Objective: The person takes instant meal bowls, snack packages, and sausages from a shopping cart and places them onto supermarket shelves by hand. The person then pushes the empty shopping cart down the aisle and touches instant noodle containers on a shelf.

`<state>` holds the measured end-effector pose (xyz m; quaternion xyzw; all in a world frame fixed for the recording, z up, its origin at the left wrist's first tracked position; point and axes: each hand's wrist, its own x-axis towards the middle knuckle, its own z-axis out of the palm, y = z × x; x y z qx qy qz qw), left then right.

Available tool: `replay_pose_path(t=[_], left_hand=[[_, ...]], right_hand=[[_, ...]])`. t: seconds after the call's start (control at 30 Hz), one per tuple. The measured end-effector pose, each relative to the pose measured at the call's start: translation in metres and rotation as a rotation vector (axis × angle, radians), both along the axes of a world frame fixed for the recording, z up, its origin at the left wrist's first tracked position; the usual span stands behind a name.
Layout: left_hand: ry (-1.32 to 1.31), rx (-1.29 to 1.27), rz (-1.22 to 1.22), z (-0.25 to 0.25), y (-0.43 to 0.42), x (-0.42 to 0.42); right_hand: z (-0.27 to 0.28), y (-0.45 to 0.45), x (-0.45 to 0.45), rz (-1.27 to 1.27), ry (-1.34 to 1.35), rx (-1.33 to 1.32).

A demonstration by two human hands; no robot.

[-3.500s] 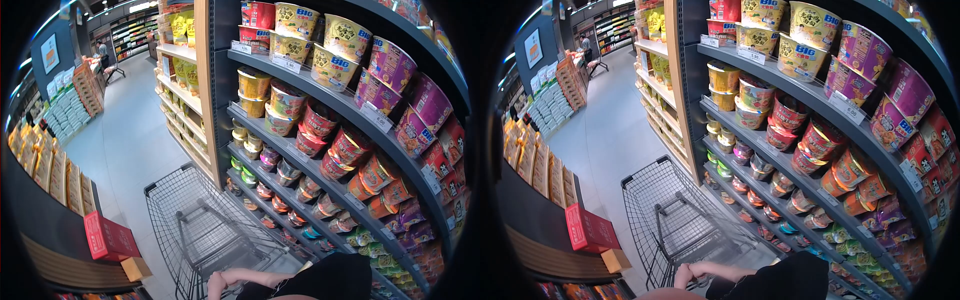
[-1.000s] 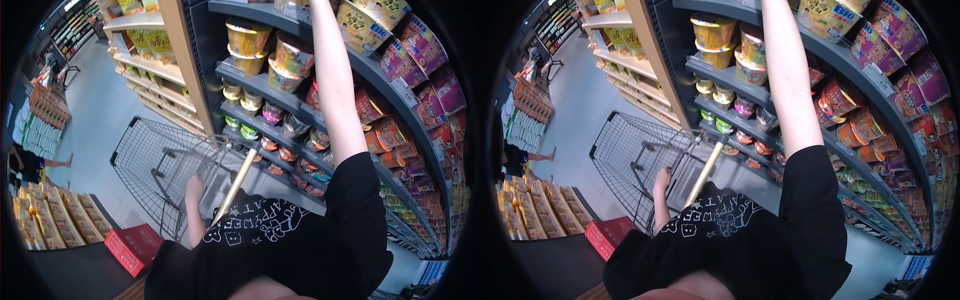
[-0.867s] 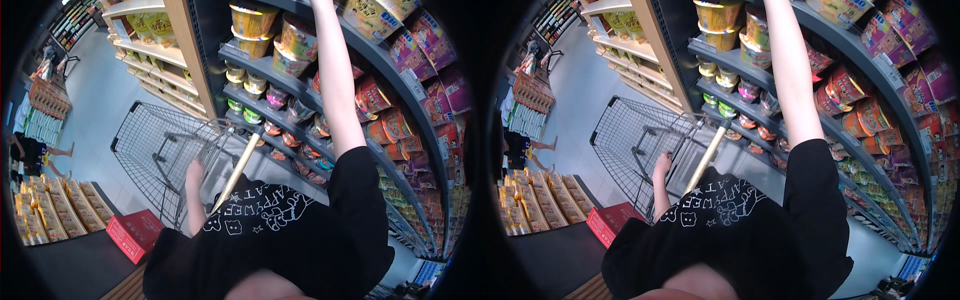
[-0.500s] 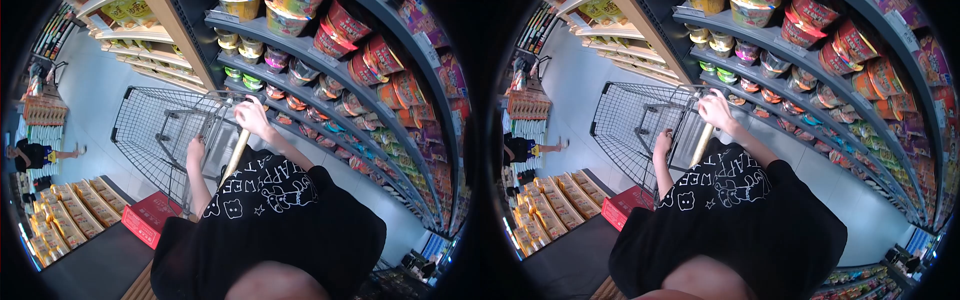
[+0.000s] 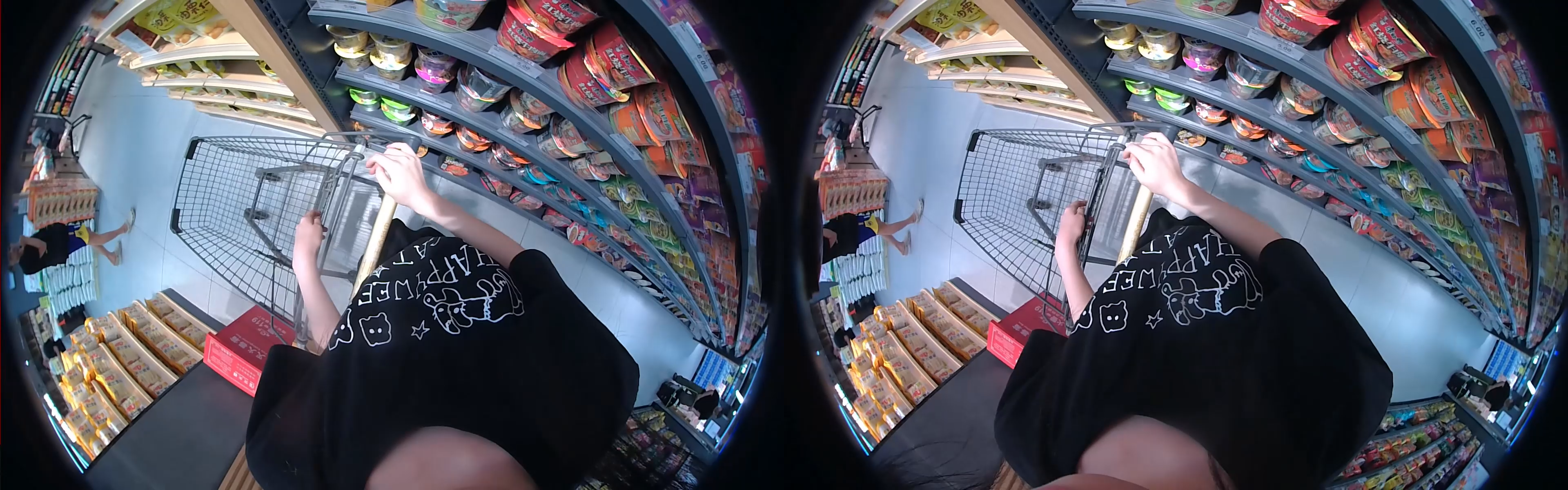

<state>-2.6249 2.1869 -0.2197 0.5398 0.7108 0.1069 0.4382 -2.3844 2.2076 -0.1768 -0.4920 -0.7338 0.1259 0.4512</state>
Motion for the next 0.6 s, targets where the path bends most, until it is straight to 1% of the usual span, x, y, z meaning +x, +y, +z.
replay_pose_path(t=[0.13,0.2,0.23,0.27,0.3,0.33,0.37,0.4,0.43,0.47,0.53,0.6], left_hand=[[0.021,-0.028,-0.006,0.002,0.0,-0.003],[0.025,-0.019,-0.009,0.007,-0.004,-0.003],[0.028,-0.011,-0.01,0.008,-0.006,-0.003],[0.029,-0.01,-0.012,0.003,-0.005,-0.004],[0.023,0.005,-0.012,-0.008,-0.003,-0.005],[0.016,0.02,-0.012,-0.014,0.0,-0.006],[0.002,0.013,0.012,-0.014,0.002,-0.005],[0.002,0.013,0.017,-0.015,0.003,-0.005],[0.01,0.022,0.006,-0.017,0.003,-0.006],[0.019,0.031,-0.005,-0.019,0.004,-0.007],[0.01,0.023,0.009,-0.021,0.002,-0.008],[0.001,0.014,0.023,-0.026,-0.001,-0.01]], right_hand=[[0.005,0.001,-0.001,-0.008,0.002,-0.015],[0.008,0.014,0.003,-0.086,0.247,0.139],[0.004,0.027,0.014,-0.139,0.202,0.105],[0.01,0.045,0.024,-0.245,0.24,0.153],[0.0,0.072,0.045,-0.293,0.197,0.06],[-0.004,0.096,0.061,-0.397,0.066,0.011],[-0.014,0.124,0.075,-0.538,-0.113,0.092],[-0.009,0.142,0.091,-0.542,-0.241,-0.143],[-0.009,0.159,0.101,-0.659,-0.456,-0.163],[-0.006,0.179,0.117,-0.581,-0.518,-0.458],[-0.015,0.203,0.139,-0.505,-0.613,-0.565],[-0.032,0.227,0.163,-0.391,-0.417,-0.916]])
